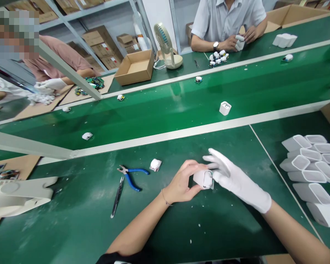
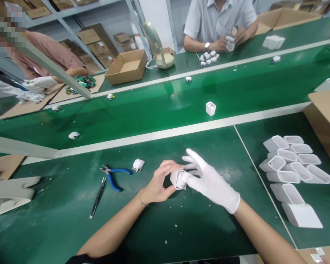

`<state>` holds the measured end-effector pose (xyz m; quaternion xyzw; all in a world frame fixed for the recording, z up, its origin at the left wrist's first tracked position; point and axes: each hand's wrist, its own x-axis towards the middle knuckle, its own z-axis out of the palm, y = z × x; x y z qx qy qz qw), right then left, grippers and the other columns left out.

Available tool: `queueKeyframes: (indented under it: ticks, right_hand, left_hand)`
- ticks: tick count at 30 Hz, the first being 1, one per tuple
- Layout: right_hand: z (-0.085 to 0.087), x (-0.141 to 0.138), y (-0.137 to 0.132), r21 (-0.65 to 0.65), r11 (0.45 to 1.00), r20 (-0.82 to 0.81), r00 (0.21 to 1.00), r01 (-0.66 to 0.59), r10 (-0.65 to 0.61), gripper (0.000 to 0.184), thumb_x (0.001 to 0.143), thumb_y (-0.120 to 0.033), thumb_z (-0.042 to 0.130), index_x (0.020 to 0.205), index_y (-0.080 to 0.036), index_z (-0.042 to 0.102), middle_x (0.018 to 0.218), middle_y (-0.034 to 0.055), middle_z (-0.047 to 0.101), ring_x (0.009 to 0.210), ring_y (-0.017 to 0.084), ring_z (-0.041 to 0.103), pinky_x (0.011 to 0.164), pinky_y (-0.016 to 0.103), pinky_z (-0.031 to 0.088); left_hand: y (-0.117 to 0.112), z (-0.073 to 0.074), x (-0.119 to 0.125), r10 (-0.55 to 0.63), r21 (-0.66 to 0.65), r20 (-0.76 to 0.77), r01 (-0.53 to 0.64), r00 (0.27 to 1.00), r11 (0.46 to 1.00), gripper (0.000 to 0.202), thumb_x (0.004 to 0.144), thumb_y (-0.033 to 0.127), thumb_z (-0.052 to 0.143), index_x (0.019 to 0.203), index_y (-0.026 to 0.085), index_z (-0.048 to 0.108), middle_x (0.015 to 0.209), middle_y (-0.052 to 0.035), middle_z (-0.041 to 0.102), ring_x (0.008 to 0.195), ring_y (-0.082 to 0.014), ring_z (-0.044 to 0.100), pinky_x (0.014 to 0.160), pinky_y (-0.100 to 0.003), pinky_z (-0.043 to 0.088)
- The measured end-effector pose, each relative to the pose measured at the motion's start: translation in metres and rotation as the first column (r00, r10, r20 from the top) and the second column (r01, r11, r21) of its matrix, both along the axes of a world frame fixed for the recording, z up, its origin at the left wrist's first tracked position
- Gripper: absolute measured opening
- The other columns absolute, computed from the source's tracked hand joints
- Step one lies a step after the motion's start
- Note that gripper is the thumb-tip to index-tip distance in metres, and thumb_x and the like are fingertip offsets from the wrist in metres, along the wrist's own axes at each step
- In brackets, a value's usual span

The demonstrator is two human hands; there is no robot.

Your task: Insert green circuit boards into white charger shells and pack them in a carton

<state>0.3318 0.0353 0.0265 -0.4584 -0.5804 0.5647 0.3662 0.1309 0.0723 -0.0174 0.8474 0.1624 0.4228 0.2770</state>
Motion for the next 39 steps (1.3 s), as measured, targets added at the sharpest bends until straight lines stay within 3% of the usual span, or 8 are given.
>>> queueKeyframes:
  ticks: [3, 9, 15, 21, 27, 33, 37, 39]
  right_hand:
    - [0.0, -0.008, 0.001, -0.255, 0.96, -0.199, 0.978, -0.117, 0.066, 0.081, 0.078, -0.058, 0.064, 0.144, -0.022, 0.034, 0.141, 0.0138, 0.048, 0.125, 0.027, 0.051, 0.097, 0.042, 0.048]
    - [-0.005, -0.018, -0.001, -0.192, 0.98, -0.224, 0.975, -0.05, 0.006, 0.055, 0.081, -0.056, 0.062, 0.124, -0.023, 0.055, 0.13, 0.0097, 0.058, 0.122, 0.027, 0.053, 0.105, 0.044, 0.041]
    - [-0.007, -0.013, -0.003, -0.268, 0.961, -0.267, 0.964, -0.072, -0.003, 0.061, 0.083, -0.06, 0.055, 0.132, -0.025, 0.048, 0.136, 0.0108, 0.052, 0.12, 0.027, 0.053, 0.097, 0.043, 0.048]
    - [-0.008, -0.02, -0.007, -0.164, 0.985, -0.224, 0.974, -0.053, 0.015, 0.043, 0.083, -0.039, 0.062, 0.121, -0.022, 0.051, 0.121, 0.0093, 0.06, 0.106, 0.022, 0.06, 0.088, 0.038, 0.052]
    - [-0.016, -0.022, -0.005, -0.084, 0.996, -0.191, 0.982, 0.001, -0.017, 0.036, 0.08, -0.036, 0.063, 0.111, -0.019, 0.054, 0.11, 0.0093, 0.063, 0.101, 0.023, 0.061, 0.087, 0.041, 0.052]
    - [-0.011, -0.001, -0.002, -0.197, 0.947, -0.306, 0.934, -0.252, 0.185, 0.055, 0.092, -0.051, 0.044, 0.141, -0.029, 0.035, 0.138, 0.0111, 0.049, 0.118, 0.024, 0.055, 0.087, 0.041, 0.054]
    - [-0.01, -0.002, -0.006, -0.043, 0.999, -0.061, 0.998, -0.001, -0.002, 0.057, 0.092, -0.051, 0.043, 0.142, -0.027, 0.03, 0.136, 0.0131, 0.049, 0.114, 0.024, 0.057, 0.086, 0.043, 0.054]
    - [-0.006, -0.004, -0.008, 0.183, 0.974, 0.113, 0.982, 0.131, -0.153, 0.046, 0.093, -0.044, 0.045, 0.134, -0.024, 0.042, 0.127, 0.0132, 0.054, 0.106, 0.023, 0.06, 0.087, 0.044, 0.053]
  left_hand:
    - [-0.004, 0.001, 0.003, -0.012, 0.003, 0.042, 0.011, 0.999, 1.0, 0.07, 0.088, 0.026, 0.058, 0.142, 0.023, 0.014, 0.117, -0.0124, 0.064, 0.111, -0.024, 0.05, 0.093, -0.046, 0.039]
    - [-0.007, 0.002, 0.005, -0.061, -0.064, 0.075, 0.065, 0.995, 0.996, 0.068, 0.091, 0.03, 0.055, 0.142, 0.023, 0.011, 0.119, -0.0138, 0.062, 0.112, -0.0224, 0.057, 0.093, -0.042, 0.039]
    - [-0.009, 0.0, 0.006, -0.091, -0.133, 0.084, 0.101, 0.992, 0.986, 0.067, 0.093, 0.031, 0.053, 0.142, 0.022, 0.009, 0.123, -0.0144, 0.059, 0.116, -0.0215, 0.056, 0.095, -0.041, 0.041]
    - [-0.01, -0.003, 0.004, -0.095, -0.113, -0.029, 0.091, 0.995, 0.989, 0.07, 0.092, 0.037, 0.053, 0.143, 0.025, 0.007, 0.123, -0.0141, 0.062, 0.115, -0.0255, 0.057, 0.093, -0.044, 0.041]
    - [-0.01, -0.003, 0.005, -0.122, -0.151, -0.077, 0.11, 0.99, 0.982, 0.067, 0.093, 0.039, 0.05, 0.142, 0.027, 0.007, 0.122, -0.0138, 0.061, 0.115, -0.0253, 0.057, 0.095, -0.043, 0.04]
    - [-0.01, 0.004, 0.004, -0.135, -0.278, 0.001, 0.13, 0.991, 0.952, 0.064, 0.093, 0.04, 0.048, 0.14, 0.025, 0.007, 0.118, -0.0133, 0.058, 0.117, -0.0254, 0.057, 0.102, -0.047, 0.04]
    - [-0.012, 0.001, 0.001, -0.108, -0.341, 0.009, 0.105, 0.994, 0.934, 0.062, 0.093, 0.041, 0.049, 0.139, 0.025, 0.011, 0.121, -0.0138, 0.055, 0.118, -0.0254, 0.057, 0.105, -0.049, 0.039]
    - [-0.013, -0.003, 0.001, -0.109, -0.378, 0.027, 0.111, 0.994, 0.919, 0.063, 0.092, 0.039, 0.052, 0.139, 0.028, 0.01, 0.124, -0.0131, 0.055, 0.118, -0.0242, 0.056, 0.106, -0.049, 0.038]
